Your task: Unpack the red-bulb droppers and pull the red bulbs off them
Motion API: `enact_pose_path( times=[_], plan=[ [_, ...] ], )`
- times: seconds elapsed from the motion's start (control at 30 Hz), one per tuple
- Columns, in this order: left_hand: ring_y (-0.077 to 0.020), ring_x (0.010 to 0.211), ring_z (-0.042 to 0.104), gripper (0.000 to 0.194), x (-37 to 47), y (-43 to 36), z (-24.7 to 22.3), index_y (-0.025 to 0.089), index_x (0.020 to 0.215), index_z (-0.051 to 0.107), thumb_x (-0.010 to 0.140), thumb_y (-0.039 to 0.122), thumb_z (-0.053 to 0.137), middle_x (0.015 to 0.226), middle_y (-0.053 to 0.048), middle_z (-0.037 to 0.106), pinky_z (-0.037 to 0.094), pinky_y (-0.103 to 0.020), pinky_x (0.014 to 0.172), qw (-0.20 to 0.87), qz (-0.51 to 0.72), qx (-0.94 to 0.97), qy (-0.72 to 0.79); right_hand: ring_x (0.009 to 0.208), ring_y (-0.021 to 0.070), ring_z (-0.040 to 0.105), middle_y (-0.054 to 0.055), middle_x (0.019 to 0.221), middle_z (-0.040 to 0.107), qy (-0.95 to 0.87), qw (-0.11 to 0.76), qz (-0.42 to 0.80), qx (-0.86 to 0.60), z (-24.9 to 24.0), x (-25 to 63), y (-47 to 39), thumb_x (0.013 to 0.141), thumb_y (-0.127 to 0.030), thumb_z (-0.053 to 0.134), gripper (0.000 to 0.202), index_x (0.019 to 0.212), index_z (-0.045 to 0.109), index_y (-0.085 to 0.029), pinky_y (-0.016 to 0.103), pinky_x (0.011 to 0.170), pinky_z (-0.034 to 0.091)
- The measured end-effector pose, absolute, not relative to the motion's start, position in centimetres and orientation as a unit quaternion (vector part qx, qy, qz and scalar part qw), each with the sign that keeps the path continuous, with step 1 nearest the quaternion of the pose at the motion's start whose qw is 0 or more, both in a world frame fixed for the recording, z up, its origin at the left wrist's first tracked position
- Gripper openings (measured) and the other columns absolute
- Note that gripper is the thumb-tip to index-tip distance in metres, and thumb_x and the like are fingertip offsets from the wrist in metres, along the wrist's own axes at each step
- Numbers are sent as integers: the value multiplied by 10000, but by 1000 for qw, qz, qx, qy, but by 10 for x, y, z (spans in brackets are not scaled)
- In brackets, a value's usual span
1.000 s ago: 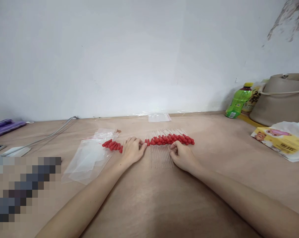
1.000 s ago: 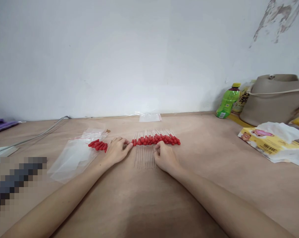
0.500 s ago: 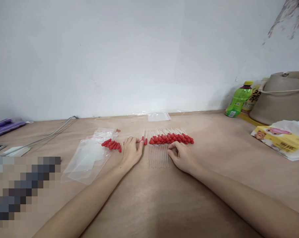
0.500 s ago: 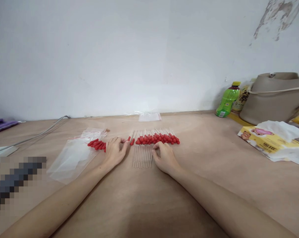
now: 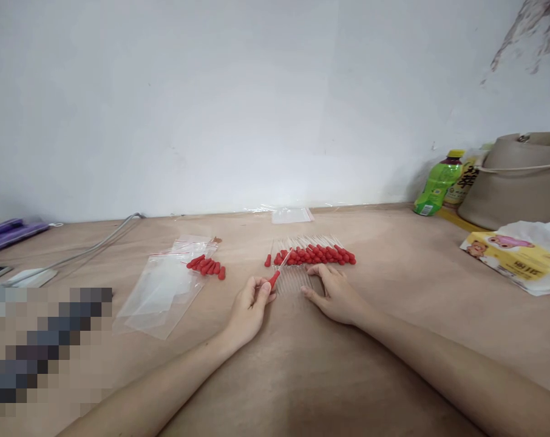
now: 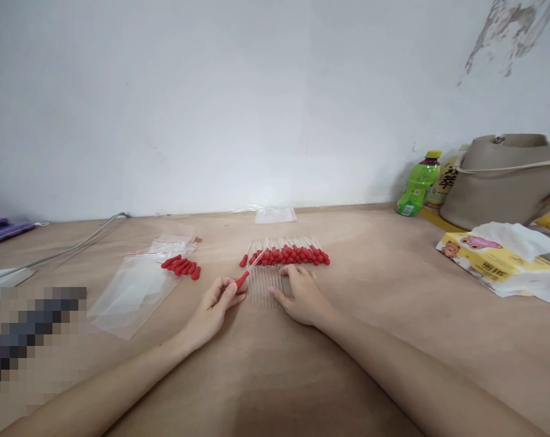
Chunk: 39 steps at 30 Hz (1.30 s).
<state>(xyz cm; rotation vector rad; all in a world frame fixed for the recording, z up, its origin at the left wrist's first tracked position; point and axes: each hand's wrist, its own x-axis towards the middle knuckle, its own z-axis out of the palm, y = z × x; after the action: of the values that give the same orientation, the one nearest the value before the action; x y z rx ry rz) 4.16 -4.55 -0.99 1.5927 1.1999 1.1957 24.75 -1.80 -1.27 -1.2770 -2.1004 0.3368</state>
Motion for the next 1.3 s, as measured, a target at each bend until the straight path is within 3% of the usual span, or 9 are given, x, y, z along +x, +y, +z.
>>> enact_pose_path(
  times=[0.23, 0.4, 0.5, 0.63, 0.73, 0.87, 1.07, 1.3],
  plan=[
    [-152, 860, 583, 265, 41, -43, -14, 176, 800, 446, 830, 439, 442, 840, -30, 548, 487, -351, 834, 408, 489, 609, 474, 969, 220, 540, 87, 1021, 594, -782, 350, 140, -497, -15, 249, -16, 777, -377, 543, 286, 979, 487, -182, 387, 829, 401],
    [-143, 800, 569, 213, 30, -44, -11, 184, 867, 463, 867, 385, 393, 838, -20, 555, 473, -298, 738, 274, 449, 683, 507, 907, 197, 552, 74, 971, 588, -743, 456, 132, -472, -19, 252, -12, 809, -377, 498, 250, 970, 485, -188, 353, 790, 438],
    [-137, 752, 544, 190, 22, -43, -3, 188, 889, 478, 882, 345, 372, 830, -15, 558, 447, -273, 689, 195, 388, 745, 507, 1031, 222, 502, 102, 1103, 538, -760, 488, 86, -421, -17, 254, -11, 770, -382, 556, 423, 1126, 438, -185, 379, 871, 415],
    [-144, 757, 543, 156, 18, -37, 1, 187, 928, 485, 888, 280, 367, 851, -20, 573, 429, -275, 685, 120, 341, 805, 470, 1163, 246, 404, 116, 1267, 436, -810, 454, -3, -373, -11, 258, -11, 751, -405, 585, 593, 1266, 370, -203, 417, 946, 358],
    [-149, 800, 551, 138, 18, -32, -1, 186, 959, 481, 886, 227, 372, 884, -32, 583, 435, -285, 716, 85, 330, 842, 418, 1128, 233, 437, 87, 1223, 501, -839, 424, -77, -332, -10, 259, -9, 777, -374, 572, 452, 1197, 477, -234, 412, 928, 350],
    [-146, 821, 566, 139, 19, -31, -3, 186, 980, 480, 875, 185, 389, 887, -40, 595, 455, -284, 731, 51, 341, 860, 376, 1024, 194, 506, 19, 1014, 638, -854, 424, -117, -277, -13, 257, -7, 805, -296, 559, 195, 990, 610, -267, 401, 906, 324],
    [-198, 1072, 498, 337, 28, -31, 0, 176, 1162, 458, 832, 224, 503, 1144, -100, 545, 416, -364, 909, 3, 345, 881, 325, 933, 168, 528, -4, 884, 666, -857, 431, -92, -266, -12, 249, -15, 802, -272, 564, 116, 886, 641, -252, 375, 877, 307],
    [-173, 835, 571, 143, 36, -26, -9, 165, 950, 580, 820, 203, 533, 884, -58, 642, 477, -324, 745, -64, 348, 896, 269, 919, 175, 521, 11, 863, 663, -871, 391, -75, -288, -8, 245, -26, 812, -320, 539, 161, 902, 634, -227, 392, 900, 281]
  ],
)
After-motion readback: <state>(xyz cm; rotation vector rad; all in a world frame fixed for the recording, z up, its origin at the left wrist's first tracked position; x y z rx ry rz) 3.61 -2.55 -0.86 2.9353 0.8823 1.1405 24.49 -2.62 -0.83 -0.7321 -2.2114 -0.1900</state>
